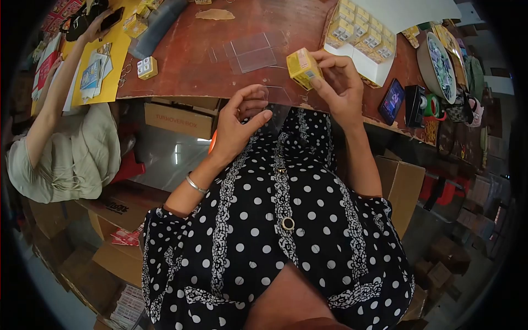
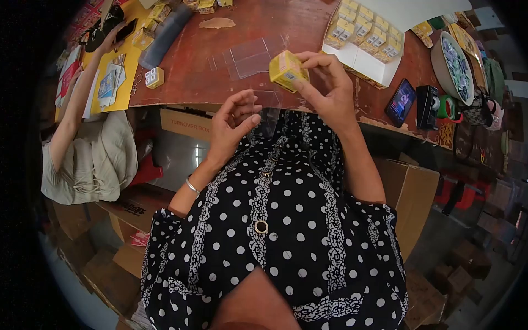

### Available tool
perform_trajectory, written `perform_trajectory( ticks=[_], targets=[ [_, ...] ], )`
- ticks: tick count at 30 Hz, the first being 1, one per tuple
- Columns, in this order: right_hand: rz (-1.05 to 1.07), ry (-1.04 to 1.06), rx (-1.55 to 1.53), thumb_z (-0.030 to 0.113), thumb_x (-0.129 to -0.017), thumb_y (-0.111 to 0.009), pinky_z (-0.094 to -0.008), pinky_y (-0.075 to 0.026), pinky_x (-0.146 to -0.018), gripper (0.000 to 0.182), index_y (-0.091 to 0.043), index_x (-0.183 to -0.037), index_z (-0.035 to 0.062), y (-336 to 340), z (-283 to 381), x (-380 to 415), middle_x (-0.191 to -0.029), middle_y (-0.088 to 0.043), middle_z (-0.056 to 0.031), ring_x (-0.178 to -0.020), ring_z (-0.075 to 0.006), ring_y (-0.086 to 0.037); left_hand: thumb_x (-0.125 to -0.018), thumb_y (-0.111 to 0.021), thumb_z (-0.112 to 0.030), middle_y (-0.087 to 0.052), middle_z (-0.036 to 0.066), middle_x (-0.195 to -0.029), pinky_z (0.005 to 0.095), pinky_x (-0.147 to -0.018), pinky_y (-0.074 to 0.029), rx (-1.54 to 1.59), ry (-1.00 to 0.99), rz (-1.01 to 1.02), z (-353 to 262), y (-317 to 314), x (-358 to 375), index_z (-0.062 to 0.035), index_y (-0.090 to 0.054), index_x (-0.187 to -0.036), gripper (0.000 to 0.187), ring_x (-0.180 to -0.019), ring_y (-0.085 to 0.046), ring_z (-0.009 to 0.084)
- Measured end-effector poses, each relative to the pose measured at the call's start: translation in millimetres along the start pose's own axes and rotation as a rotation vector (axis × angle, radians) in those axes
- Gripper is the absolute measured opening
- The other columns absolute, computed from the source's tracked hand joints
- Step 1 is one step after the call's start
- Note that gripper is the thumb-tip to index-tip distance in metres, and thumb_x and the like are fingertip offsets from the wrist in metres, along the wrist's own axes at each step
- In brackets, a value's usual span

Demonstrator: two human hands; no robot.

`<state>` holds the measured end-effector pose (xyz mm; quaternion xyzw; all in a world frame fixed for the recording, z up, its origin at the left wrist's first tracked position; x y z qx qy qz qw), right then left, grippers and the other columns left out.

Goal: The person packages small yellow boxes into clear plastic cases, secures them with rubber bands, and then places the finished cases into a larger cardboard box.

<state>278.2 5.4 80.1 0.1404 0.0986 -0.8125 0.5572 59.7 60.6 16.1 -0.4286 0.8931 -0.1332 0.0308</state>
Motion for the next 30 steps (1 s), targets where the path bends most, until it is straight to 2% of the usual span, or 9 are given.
perform_trajectory(
  ticks=[1,4,5,7,10,14,20,25,30],
  targets=[
    [-0.006,-0.001,0.001,0.002,-0.084,-0.076,-0.0331,-0.047,-0.103,0.027,-0.06,-0.106,0.0014,-4,4,0,-0.122,-0.066,-0.0106,-0.117,-0.018,-0.061,-0.089,-0.075,-0.006,-0.061,0.012,-0.129,0.0307,-0.1,-0.051,-0.001,0.002,0.005,0,-1,0,0.0022,-0.05,-0.138,0.055,-0.113,-0.063,0.0183],
    [0.163,0.097,0.325,0.003,-0.081,-0.077,-0.0329,-0.049,-0.097,0.032,-0.066,-0.112,0.0049,-12,11,0,-0.121,-0.068,-0.0101,-0.112,-0.0208,-0.064,-0.089,-0.075,-0.005,-0.061,0.013,-0.132,0.0317,-0.101,-0.051,-0.002,-0.01,0.031,-1,-4,-3,0.0019,-0.049,-0.14,0.058,-0.116,-0.062,0.0192],
    [0.168,0.097,0.322,0.003,-0.081,-0.077,-0.0329,-0.049,-0.097,0.032,-0.066,-0.112,0.0049,-11,13,0,-0.121,-0.068,-0.0101,-0.112,-0.0208,-0.064,-0.089,-0.075,-0.005,-0.06,0.014,-0.132,0.0321,-0.101,-0.051,0.02,-0.019,0.034,-2,-4,-3,0.0018,-0.048,-0.141,0.058,-0.117,-0.062,0.0196],
    [0.274,0.189,0.583,-0.001,-0.084,-0.073,-0.034,-0.047,-0.102,0.032,-0.065,-0.114,0.0025,-14,21,-1,-0.127,-0.065,-0.0129,-0.117,-0.0232,-0.061,-0.089,-0.075,-0.005,-0.06,0.014,-0.132,0.0325,-0.102,-0.051,0.042,-0.025,0.035,0,-4,-1,0.0018,-0.048,-0.141,0.059,-0.118,-0.061,0.02],
    [0.321,0.266,0.736,0.001,-0.081,-0.076,-0.0343,-0.049,-0.1,0.032,-0.067,-0.111,0.0035,-16,28,-2,-0.125,-0.066,-0.0131,-0.117,-0.0268,-0.062,-0.09,-0.075,-0.005,-0.059,0.016,-0.133,0.0323,-0.102,-0.052,0.059,-0.006,0.027,5,-5,0,0.002,-0.048,-0.141,0.059,-0.119,-0.061,0.0203],
    [0.324,0.26,0.711,0.003,-0.079,-0.079,-0.0356,-0.052,-0.097,0.032,-0.068,-0.109,0.0033,-20,30,-2,-0.126,-0.066,-0.0132,-0.116,-0.0283,-0.063,-0.09,-0.074,-0.004,-0.059,0.016,-0.133,0.0324,-0.101,-0.052,0.076,-0.028,-0.006,2,-6,0,0.0026,-0.046,-0.142,0.06,-0.119,-0.061,0.021],
    [0.312,0.372,0.729,0.004,-0.08,-0.08,-0.0368,-0.054,-0.095,0.031,-0.068,-0.109,0.0031,-23,24,2,-0.127,-0.064,-0.0141,-0.114,-0.0288,-0.065,-0.091,-0.073,-0.003,-0.059,0.015,-0.133,0.0317,-0.1,-0.052,0.043,-0.063,-0.018,-5,-9,-1,0.0029,-0.044,-0.144,0.06,-0.118,-0.062,0.0204],
    [0.401,0.343,0.763,0.007,-0.083,-0.078,-0.0476,-0.047,-0.107,0.027,-0.069,-0.108,0.0044,-20,15,2,-0.116,-0.071,-0.0089,-0.111,-0.0265,-0.067,-0.092,-0.071,-0.002,-0.06,0.013,-0.128,0.0301,-0.099,-0.053,0.053,-0.065,-0.013,-9,-15,1,0.0019,-0.042,-0.146,0.061,-0.116,-0.062,0.0184],
    [0.422,0.273,0.702,0.006,-0.084,-0.076,-0.0504,-0.043,-0.111,0.026,-0.07,-0.108,0.0048,-16,11,3,-0.112,-0.073,-0.0075,-0.111,-0.0256,-0.068,-0.094,-0.068,0.0,-0.06,0.01,-0.123,0.0276,-0.096,-0.053,0.091,-0.047,0.004,-1,-19,6,-0.0043,-0.039,-0.151,0.064,-0.113,-0.062,0.0162]
  ],
)
Point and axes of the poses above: each hand's wrist, its own x-axis away from the middle knuckle, its own y-axis out of the back of the hand, z = x × y, the point moved 3 cm from there along -x, towards the middle knuckle
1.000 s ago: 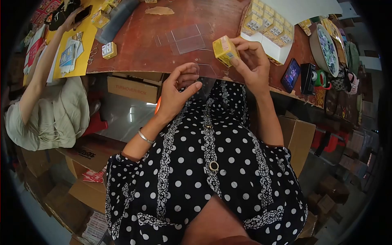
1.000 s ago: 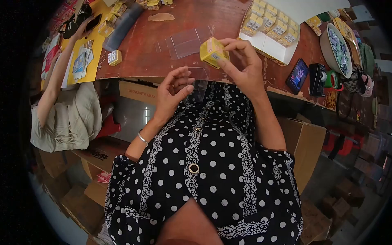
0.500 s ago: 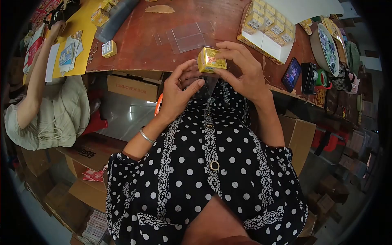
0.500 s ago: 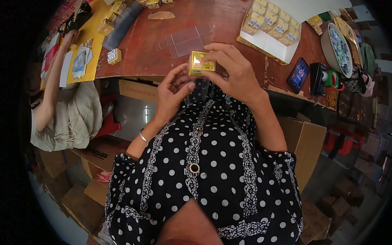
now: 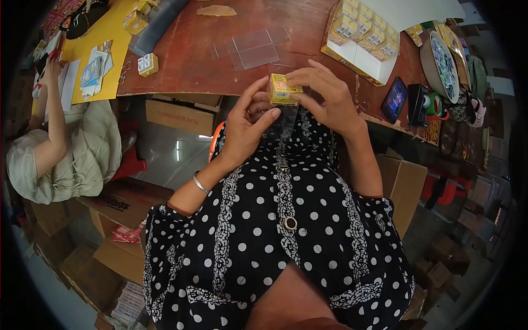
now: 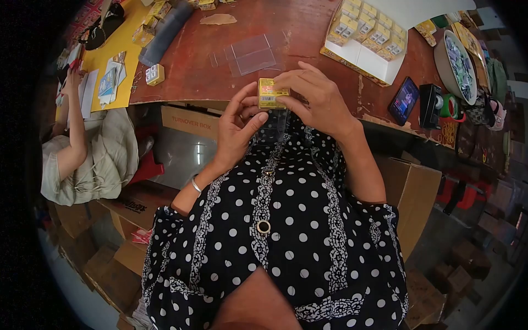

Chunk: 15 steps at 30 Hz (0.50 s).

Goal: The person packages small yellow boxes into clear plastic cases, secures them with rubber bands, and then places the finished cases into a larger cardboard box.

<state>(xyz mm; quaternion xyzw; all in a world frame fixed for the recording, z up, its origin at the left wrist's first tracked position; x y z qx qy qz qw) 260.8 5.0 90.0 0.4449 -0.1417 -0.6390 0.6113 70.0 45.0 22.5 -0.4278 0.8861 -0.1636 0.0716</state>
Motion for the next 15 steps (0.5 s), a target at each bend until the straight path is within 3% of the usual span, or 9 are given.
perform_trajectory(
  ticks=[5,7,11,13,15],
  targets=[
    [0.009,-0.032,-0.177,0.002,-0.083,-0.074,-0.0479,-0.044,-0.11,0.026,-0.07,-0.109,0.0038,1,-10,3,-0.113,-0.073,-0.0097,-0.112,-0.025,-0.067,-0.094,-0.067,0.0,-0.06,0.01,-0.124,0.0278,-0.098,-0.051,-0.045,-0.033,-0.004,-1,-2,1,-0.0052,-0.038,-0.152,0.064,-0.114,-0.062,0.0162],
    [0.041,-0.193,-0.311,0.002,-0.083,-0.074,-0.0457,-0.045,-0.109,0.027,-0.07,-0.109,0.0031,-1,-15,4,-0.113,-0.072,-0.0112,-0.114,-0.0248,-0.066,-0.095,-0.067,0.0,-0.059,0.01,-0.124,0.0279,-0.098,-0.05,-0.061,-0.038,-0.004,0,-2,3,-0.005,-0.038,-0.152,0.065,-0.115,-0.061,0.0163],
    [0.127,-0.187,-0.304,0.002,-0.083,-0.074,-0.0418,-0.047,-0.107,0.026,-0.069,-0.109,0.0014,-3,-23,7,-0.115,-0.072,-0.012,-0.114,-0.0243,-0.066,-0.096,-0.065,0.001,-0.057,0.012,-0.127,0.0282,-0.1,-0.049,-0.04,0.001,-0.002,7,0,9,-0.0042,-0.033,-0.154,0.066,-0.118,-0.06,0.0169],
    [0.114,-0.359,-0.601,0.002,-0.083,-0.074,-0.0384,-0.047,-0.106,0.025,-0.069,-0.108,0.0,-7,-31,12,-0.117,-0.071,-0.0127,-0.113,-0.0235,-0.066,-0.096,-0.064,0.001,-0.057,0.013,-0.128,0.0283,-0.101,-0.049,-0.05,-0.007,0.008,6,-2,11,-0.0038,-0.032,-0.154,0.067,-0.118,-0.059,0.0171],
    [0.131,-0.31,-0.55,0.001,-0.084,-0.074,-0.037,-0.048,-0.105,0.024,-0.069,-0.108,-0.0006,-5,-30,11,-0.117,-0.071,-0.0125,-0.113,-0.0227,-0.065,-0.097,-0.063,0.001,-0.056,0.012,-0.129,0.0278,-0.101,-0.048,-0.035,-0.035,-0.005,2,-6,10,-0.0032,-0.031,-0.155,0.067,-0.118,-0.059,0.017]
  ],
)
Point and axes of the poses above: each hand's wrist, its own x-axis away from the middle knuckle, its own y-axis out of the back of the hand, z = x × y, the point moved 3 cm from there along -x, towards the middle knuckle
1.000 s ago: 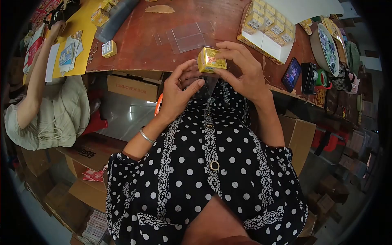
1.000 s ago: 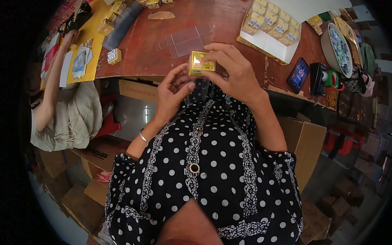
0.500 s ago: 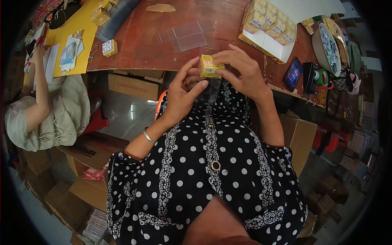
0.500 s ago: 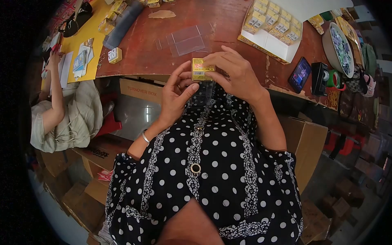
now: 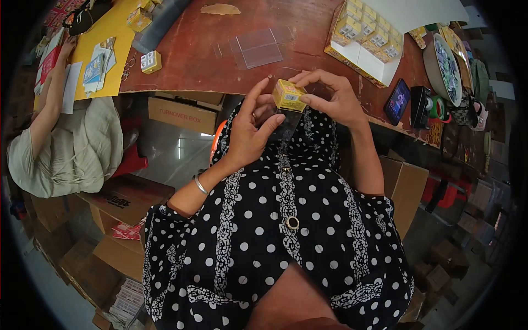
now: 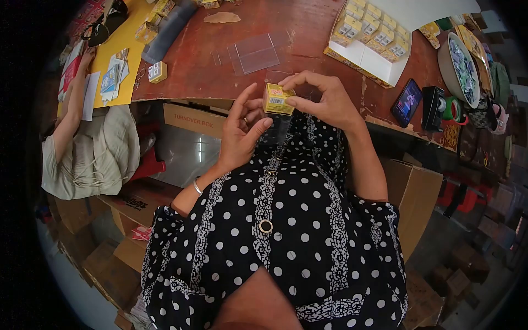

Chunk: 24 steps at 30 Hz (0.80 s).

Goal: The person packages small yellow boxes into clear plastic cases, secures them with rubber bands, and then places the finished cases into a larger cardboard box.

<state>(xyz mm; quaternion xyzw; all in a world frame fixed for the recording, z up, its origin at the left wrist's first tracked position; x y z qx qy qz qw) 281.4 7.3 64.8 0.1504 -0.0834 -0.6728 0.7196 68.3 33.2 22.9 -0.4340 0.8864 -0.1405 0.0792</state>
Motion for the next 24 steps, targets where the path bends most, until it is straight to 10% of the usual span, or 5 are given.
perform_trajectory(
  ticks=[14,16,24],
  targets=[
    [-0.182,0.186,0.319,0.006,-0.086,-0.074,-0.0343,-0.05,-0.097,0.037,-0.064,-0.121,0.0009,-21,9,11,-0.121,-0.066,-0.0114,-0.115,-0.0219,-0.062,-0.1,-0.061,-0.004,-0.057,0.011,-0.132,0.0273,-0.097,-0.05,0.052,0.027,0.01,1,2,-3,-0.0021,-0.042,-0.148,0.052,-0.118,-0.06,0.0159],
    [-0.303,-0.108,-0.103,0.009,-0.09,-0.072,-0.0334,-0.049,-0.098,0.045,-0.057,-0.131,0.0007,-28,1,19,-0.126,-0.063,-0.0126,-0.116,-0.0194,-0.061,-0.101,-0.059,-0.005,-0.058,0.012,-0.133,0.0285,-0.098,-0.05,0.042,0.056,-0.006,1,5,-3,-0.0005,-0.043,-0.147,0.049,-0.118,-0.06,0.0169],
    [-0.289,-0.11,-0.43,0.008,-0.096,-0.065,-0.0335,-0.047,-0.102,0.03,-0.056,-0.124,-0.0009,-69,-24,45,-0.128,-0.06,-0.0139,-0.119,-0.0185,-0.058,-0.097,-0.065,-0.006,-0.052,0.008,-0.131,0.029,-0.095,-0.053,0.003,0.039,0.071,13,16,-2,-0.003,-0.055,-0.132,0.036,-0.118,-0.06,0.018]
  ],
)
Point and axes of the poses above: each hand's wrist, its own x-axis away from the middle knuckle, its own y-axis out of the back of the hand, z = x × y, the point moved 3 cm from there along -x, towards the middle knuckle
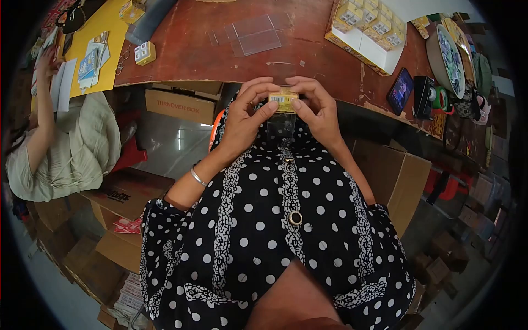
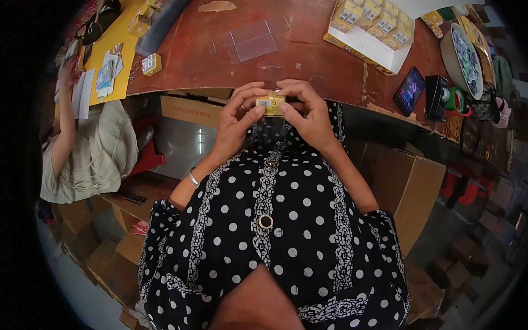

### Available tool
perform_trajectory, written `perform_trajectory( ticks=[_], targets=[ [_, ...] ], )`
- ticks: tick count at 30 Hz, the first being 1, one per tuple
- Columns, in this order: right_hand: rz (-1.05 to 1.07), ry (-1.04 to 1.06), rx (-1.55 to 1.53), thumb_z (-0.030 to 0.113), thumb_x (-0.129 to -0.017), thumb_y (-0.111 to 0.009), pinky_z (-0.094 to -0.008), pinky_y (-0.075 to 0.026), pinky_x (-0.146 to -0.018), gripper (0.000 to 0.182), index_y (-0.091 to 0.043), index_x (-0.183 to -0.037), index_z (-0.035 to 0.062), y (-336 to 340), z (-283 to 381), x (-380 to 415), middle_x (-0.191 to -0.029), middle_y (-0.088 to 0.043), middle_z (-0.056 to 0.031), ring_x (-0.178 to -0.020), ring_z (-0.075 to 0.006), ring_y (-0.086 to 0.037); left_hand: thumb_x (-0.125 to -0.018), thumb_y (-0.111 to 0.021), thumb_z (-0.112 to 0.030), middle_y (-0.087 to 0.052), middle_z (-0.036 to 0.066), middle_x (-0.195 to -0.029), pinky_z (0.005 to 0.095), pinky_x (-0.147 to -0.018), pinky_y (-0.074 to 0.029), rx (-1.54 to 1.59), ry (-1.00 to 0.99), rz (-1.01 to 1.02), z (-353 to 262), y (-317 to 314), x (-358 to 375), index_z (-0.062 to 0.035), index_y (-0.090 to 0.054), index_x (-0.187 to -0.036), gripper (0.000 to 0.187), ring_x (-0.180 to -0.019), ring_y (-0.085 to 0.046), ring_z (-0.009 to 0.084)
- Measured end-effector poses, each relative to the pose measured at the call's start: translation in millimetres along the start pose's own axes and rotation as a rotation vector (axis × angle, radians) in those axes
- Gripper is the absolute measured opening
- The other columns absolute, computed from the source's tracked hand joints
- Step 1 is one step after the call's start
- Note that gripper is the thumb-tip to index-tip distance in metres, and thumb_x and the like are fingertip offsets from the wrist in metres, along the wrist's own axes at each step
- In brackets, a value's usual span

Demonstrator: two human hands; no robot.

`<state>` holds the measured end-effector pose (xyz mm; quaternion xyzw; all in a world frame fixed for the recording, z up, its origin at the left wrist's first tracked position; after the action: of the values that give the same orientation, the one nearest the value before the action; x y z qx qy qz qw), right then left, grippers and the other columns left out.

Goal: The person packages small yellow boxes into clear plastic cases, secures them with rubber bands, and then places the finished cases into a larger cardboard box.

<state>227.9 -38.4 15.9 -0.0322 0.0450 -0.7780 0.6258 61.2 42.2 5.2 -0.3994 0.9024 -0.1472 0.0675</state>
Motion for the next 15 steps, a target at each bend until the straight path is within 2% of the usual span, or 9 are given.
perform_trajectory(
  ticks=[2,6,10,12,14,15],
  targets=[
    [-0.035,0.095,0.07,0.002,-0.096,-0.062,-0.0327,-0.052,-0.097,0.021,-0.055,-0.115,-0.0005,-1,-2,0,-0.124,-0.061,-0.014,-0.118,-0.0194,-0.06,-0.096,-0.067,-0.005,-0.053,0.008,-0.131,0.0292,-0.095,-0.053,0.076,0.014,-0.009,8,1,2,-0.0023,-0.056,-0.129,0.035,-0.119,-0.059,0.018],
    [-0.063,0.062,-0.105,0.002,-0.096,-0.061,-0.0338,-0.051,-0.1,0.013,-0.056,-0.107,-0.001,-8,-7,3,-0.122,-0.061,-0.0157,-0.117,-0.021,-0.06,-0.091,-0.069,0.002,-0.054,0.01,-0.134,0.0317,-0.098,-0.052,0.22,0.099,-0.056,12,7,2,-0.0017,-0.058,-0.12,0.031,-0.117,-0.06,0.0179],
    [0.021,0.028,-0.101,0.001,-0.095,-0.064,-0.0347,-0.05,-0.102,0.01,-0.057,-0.102,-0.0012,-6,-11,2,-0.117,-0.062,-0.0139,-0.114,-0.0197,-0.061,-0.089,-0.073,-0.002,-0.054,0.009,-0.13,0.0297,-0.095,-0.055,0.251,0.195,0.017,26,17,11,-0.0008,-0.061,-0.118,0.031,-0.118,-0.059,0.0168],
    [0.077,-0.001,-0.073,0.002,-0.094,-0.066,-0.0345,-0.05,-0.101,0.011,-0.057,-0.101,-0.001,-5,-8,2,-0.115,-0.062,-0.0129,-0.112,-0.0188,-0.062,-0.091,-0.073,-0.004,-0.054,0.008,-0.127,0.0287,-0.092,-0.056,0.086,0.1,0.078,21,18,13,-0.0019,-0.063,-0.117,0.028,-0.115,-0.06,0.0161],
    [0.107,-0.145,-0.047,0.002,-0.092,-0.068,-0.0358,-0.047,-0.105,0.014,-0.059,-0.102,0.001,-6,-4,1,-0.115,-0.062,-0.0122,-0.115,-0.0195,-0.059,-0.091,-0.073,-0.006,-0.054,0.008,-0.127,0.028,-0.091,-0.056,0.034,0.079,0.06,9,16,15,-0.0022,-0.065,-0.114,0.025,-0.114,-0.061,0.0158],
    [0.107,-0.148,-0.049,0.002,-0.092,-0.068,-0.0358,-0.047,-0.105,0.014,-0.059,-0.102,0.001,-7,0,0,-0.115,-0.062,-0.0122,-0.115,-0.0195,-0.059,-0.091,-0.074,-0.008,-0.054,0.007,-0.126,0.0273,-0.089,-0.057,-0.019,0.054,0.046,1,15,14,-0.0025,-0.066,-0.111,0.022,-0.112,-0.061,0.0155]
  ],
)
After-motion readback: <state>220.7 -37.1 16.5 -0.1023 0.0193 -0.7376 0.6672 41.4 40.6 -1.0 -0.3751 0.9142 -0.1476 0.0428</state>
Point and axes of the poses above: each hand's wrist, its own x-axis away from the middle knuckle, its own y-axis out of the back of the hand, z = x × y, the point moved 3 cm from there along -x, towards the middle knuckle
